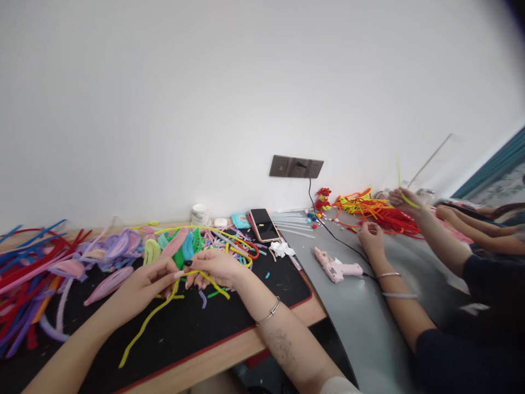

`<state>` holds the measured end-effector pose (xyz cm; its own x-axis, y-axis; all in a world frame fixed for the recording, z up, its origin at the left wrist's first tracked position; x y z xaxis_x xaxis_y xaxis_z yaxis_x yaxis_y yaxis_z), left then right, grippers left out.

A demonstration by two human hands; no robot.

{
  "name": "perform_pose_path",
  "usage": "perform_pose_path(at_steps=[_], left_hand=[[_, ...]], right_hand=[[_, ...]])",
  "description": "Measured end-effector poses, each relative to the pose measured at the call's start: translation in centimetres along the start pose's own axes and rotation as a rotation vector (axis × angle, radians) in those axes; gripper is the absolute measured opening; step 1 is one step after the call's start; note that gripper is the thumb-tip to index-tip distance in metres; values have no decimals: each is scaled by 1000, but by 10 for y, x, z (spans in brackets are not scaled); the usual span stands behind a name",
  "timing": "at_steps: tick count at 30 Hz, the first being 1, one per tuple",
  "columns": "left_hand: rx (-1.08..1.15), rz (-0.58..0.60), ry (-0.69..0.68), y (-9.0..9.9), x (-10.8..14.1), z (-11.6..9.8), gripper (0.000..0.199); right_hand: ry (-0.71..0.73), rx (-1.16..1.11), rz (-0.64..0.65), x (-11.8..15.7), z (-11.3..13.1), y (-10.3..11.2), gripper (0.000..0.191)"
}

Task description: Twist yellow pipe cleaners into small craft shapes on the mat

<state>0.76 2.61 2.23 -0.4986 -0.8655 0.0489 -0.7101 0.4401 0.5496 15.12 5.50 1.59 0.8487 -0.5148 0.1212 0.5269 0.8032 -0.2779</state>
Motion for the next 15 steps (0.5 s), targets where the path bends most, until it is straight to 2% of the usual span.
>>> perform_pose_path(at_steps=[5, 8, 12, 15], left_hand=[[-54, -61, -13, 2, 0, -3, 25], [-5, -70, -21, 1, 0, -2, 23], [176, -32, 30, -1, -1, 2, 24], [265, -40, 65, -1, 0, 4, 27]], right_hand=[[31, -84, 127, -1, -3, 4, 14], [-3, -120, 84, -2, -3, 5, 9], [-76, -126, -28, 0, -1, 1, 12], [-68, -118, -17, -1, 0, -6, 7]])
Point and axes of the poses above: each hand's wrist, its own x-axis away from the middle knuckle, its own y-axis out of the back of the hand, z = x × y, the point moved 4 cm from there along -x, towards the middle knuckle, and after that the axes turned 11 degrees about z, right-handed, at the moved point
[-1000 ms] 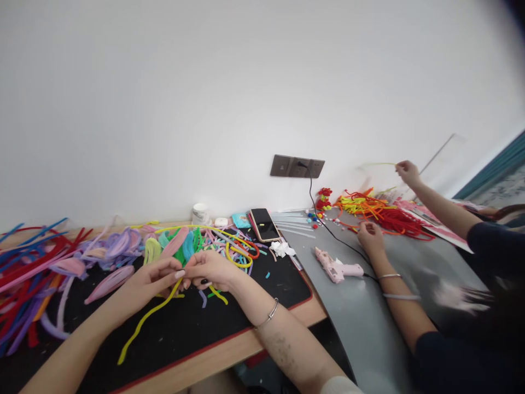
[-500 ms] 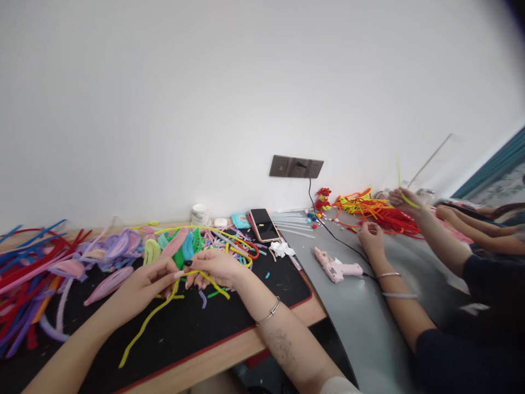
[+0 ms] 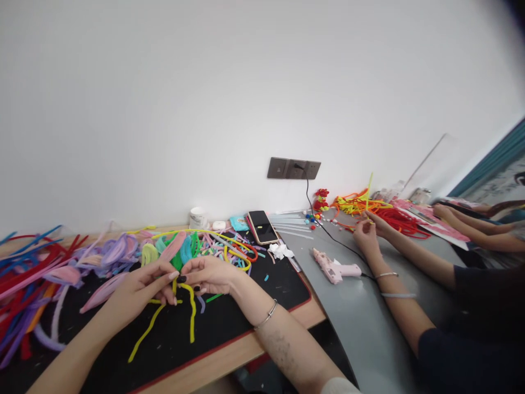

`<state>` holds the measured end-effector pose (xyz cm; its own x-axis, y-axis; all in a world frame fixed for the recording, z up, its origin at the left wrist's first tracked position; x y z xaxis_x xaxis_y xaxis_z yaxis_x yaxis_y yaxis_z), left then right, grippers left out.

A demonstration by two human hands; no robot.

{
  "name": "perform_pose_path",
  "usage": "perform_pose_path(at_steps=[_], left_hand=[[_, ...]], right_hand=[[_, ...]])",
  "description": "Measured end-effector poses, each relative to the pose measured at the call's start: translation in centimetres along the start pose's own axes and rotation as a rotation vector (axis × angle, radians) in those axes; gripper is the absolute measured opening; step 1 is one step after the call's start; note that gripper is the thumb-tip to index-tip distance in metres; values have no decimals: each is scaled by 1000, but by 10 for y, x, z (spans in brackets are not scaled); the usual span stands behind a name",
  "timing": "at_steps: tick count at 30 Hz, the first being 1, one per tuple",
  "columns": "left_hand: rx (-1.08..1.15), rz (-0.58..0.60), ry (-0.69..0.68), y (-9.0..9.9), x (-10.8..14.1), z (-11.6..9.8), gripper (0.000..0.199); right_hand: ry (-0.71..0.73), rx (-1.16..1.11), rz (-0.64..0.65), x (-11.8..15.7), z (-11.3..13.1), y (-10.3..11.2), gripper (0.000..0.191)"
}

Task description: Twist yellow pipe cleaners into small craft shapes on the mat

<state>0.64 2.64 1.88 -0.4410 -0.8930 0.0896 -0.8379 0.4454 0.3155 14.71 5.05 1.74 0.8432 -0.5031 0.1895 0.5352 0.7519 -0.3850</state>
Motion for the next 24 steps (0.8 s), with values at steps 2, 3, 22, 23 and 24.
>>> perform_pose_path(at_steps=[2, 3, 22, 23, 24], left_hand=[[42, -28, 10, 2, 1, 2, 26], [59, -45, 13, 3, 1, 3, 26], [-441, -207, -246, 13, 9, -28, 26], [-466, -197, -243, 12, 8, -30, 26], [-491, -190, -246, 12, 8, -32, 26]], right_hand=[[46, 19, -9, -2, -1, -2, 2], [83, 21, -18, -4, -2, -2, 6], [118, 144, 94, 1, 6, -20, 18], [116, 182, 49, 2, 8, -21, 17], [106, 220, -20, 4, 11, -20, 17]])
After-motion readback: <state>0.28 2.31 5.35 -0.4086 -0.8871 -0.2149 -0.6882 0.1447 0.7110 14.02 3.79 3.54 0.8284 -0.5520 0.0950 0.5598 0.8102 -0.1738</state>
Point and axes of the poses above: each hand's wrist, its own x-axis away from the middle knuckle, its own y-axis out of the back of the hand, z = x × y, the point moved 4 cm from there along -x, towards the middle knuckle, and after that the axes turned 11 degrees about z, right-handed, at the moved point
